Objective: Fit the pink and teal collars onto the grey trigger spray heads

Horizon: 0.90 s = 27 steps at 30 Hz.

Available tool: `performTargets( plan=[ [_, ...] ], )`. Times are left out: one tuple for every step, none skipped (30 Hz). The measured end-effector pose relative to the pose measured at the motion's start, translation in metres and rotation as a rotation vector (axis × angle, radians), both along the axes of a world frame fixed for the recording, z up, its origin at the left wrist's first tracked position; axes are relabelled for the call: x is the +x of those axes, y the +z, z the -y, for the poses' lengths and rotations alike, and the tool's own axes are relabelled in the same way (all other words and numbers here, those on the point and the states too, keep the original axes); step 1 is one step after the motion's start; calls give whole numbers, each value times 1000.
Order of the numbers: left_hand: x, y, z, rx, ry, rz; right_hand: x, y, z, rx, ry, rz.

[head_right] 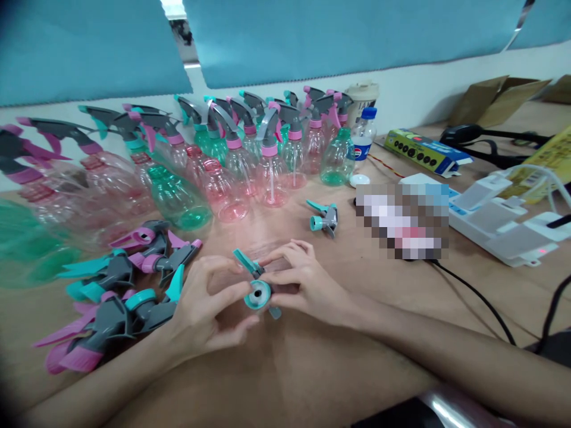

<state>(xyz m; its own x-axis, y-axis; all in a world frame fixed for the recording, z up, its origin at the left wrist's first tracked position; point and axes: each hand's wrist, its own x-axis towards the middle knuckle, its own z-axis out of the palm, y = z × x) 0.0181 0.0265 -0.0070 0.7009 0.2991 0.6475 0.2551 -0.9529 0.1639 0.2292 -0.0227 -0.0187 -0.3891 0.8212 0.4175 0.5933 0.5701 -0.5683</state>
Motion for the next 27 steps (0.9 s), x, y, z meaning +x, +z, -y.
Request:
performTargets(
  plan=[
    [1,0,1,-14,2,-6,0,0,0,2,-6,-5],
    [2,1,3,-38,-10,-16,0,-1,-1,5,-8,-8],
    [3,2,4,-69,-35,-24,1,-1,-1,6,-6,-7],
    [4,3,6,-102,-67,-32,1,-2,-1,6,0,-3],
    [4,4,7,-132,-97,-43,1,-2,-2,5,5,3],
    [4,5,8,-153,-119,-52,0,-2,-2,4,9,9],
    [4,5,9,-163,-134,-54,0,-2,-2,2,11,13],
    [4,5,9,-166,-145,-46,0,-2,-2,-1,10,18],
    [3,5,9,-166,-151,-29,0,-2,-1,-3,9,22],
    [2,5,9,-168,-150,-10,-1,-2,-1,-6,7,27],
    [2,5,9,-174,-138,9,-1,-1,-1,-10,6,31],
    [1,5,9,-180,-109,21,0,-1,-1,-13,6,34],
    [1,5,8,-181,-67,29,0,0,-1,-17,4,34],
    [1,4,8,-176,-19,30,0,0,-1,-19,-1,32],
    [2,4,8,-168,20,27,0,0,-1,-21,-9,29],
    [2,4,9,-160,41,24,1,0,-1,-23,-17,26],
    [3,3,9,-158,42,23,1,0,-2,-25,-24,26],
    [4,3,9,-164,28,21,1,1,-2,-28,-30,26],
    [4,2,9,-177,9,19,1,1,-2,-31,-34,26],
    [4,1,9,-191,-6,15,1,1,-2,-35,-33,24],
    [5,1,9,-200,-16,10,1,1,-2,-40,-31,20],
    [5,1,8,-204,-19,-1,1,1,-2,-42,-27,15],
    [5,0,8,-204,-15,-12,1,0,-3,-40,-24,10],
    [5,1,8,-201,-11,-21,1,0,-3,-37,-21,7],
    [5,1,8,-198,-11,-29,1,-1,-3,-31,-19,5],
    [5,1,8,-198,-20,-41,1,-1,-4,-25,-17,6],
    [5,2,9,-200,-36,-53,1,-2,-4,-19,-17,8]
  ],
)
